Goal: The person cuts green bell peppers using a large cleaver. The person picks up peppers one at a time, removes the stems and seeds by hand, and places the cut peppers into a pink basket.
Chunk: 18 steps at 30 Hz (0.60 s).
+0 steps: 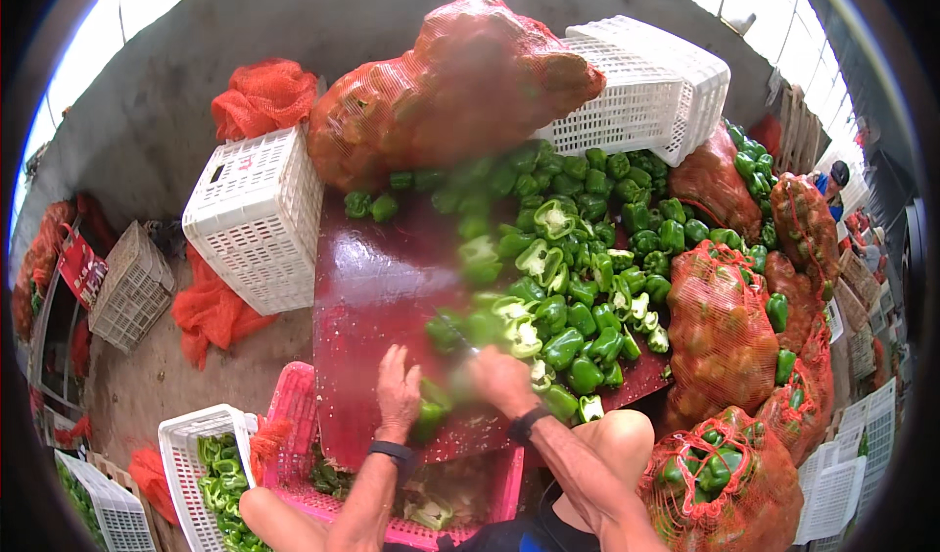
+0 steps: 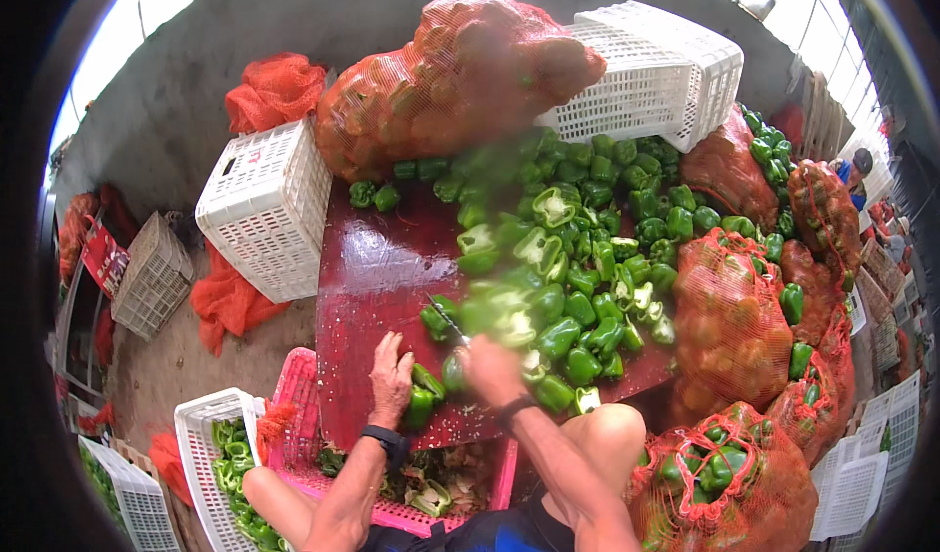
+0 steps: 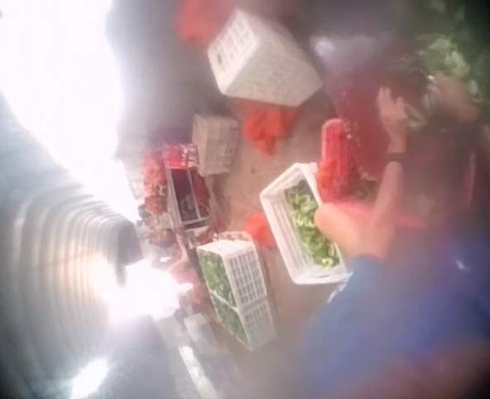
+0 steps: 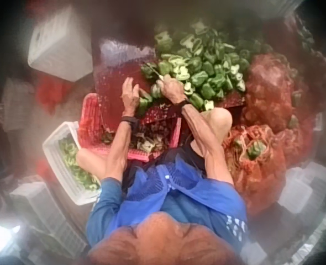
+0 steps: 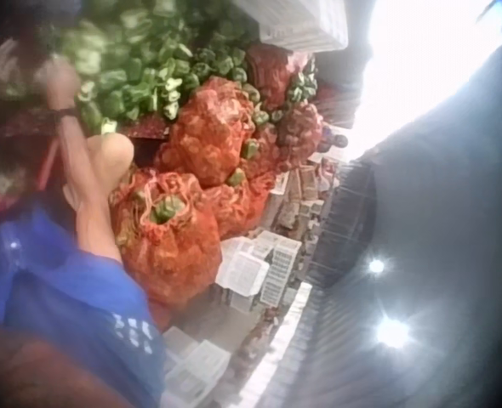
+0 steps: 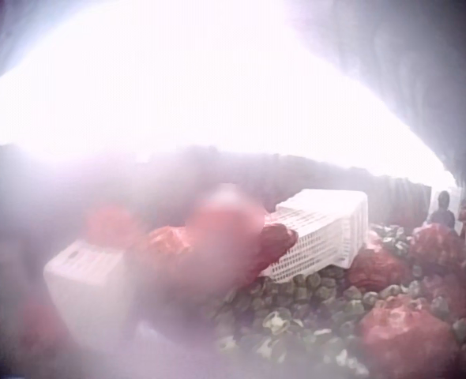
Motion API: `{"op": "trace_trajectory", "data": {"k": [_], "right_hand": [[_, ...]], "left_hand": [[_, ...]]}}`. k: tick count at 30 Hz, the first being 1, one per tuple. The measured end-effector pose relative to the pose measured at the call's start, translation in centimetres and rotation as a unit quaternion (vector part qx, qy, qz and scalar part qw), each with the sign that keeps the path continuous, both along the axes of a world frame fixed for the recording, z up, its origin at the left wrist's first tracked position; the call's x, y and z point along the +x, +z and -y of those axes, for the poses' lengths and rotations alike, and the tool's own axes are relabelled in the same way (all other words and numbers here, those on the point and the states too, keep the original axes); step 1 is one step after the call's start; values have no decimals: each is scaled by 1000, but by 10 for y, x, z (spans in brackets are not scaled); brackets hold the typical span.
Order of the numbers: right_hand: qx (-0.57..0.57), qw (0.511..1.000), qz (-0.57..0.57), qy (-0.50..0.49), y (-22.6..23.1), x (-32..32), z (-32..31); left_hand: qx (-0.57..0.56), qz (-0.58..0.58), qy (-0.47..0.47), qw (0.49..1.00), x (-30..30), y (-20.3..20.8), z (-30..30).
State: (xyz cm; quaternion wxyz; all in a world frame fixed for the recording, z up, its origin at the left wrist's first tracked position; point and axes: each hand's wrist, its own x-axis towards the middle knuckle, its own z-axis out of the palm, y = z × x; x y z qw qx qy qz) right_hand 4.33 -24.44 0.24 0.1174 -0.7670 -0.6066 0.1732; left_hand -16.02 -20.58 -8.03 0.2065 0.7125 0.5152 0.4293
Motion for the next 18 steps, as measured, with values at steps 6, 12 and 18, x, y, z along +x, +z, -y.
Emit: {"op": "trace_trajectory", "data": {"k": [6, 12, 18], "right_hand": [[88, 995, -12, -50, -14, 24, 12], [88, 989, 70, 100, 24, 79, -2], [292, 955, -32, 24, 77, 122, -42]], "left_hand": [[-6, 1, 8, 1000, 55, -1, -19], [-50, 32, -49, 997, 70, 19, -29], [-57, -50, -107, 991, -10, 40, -74]]}}
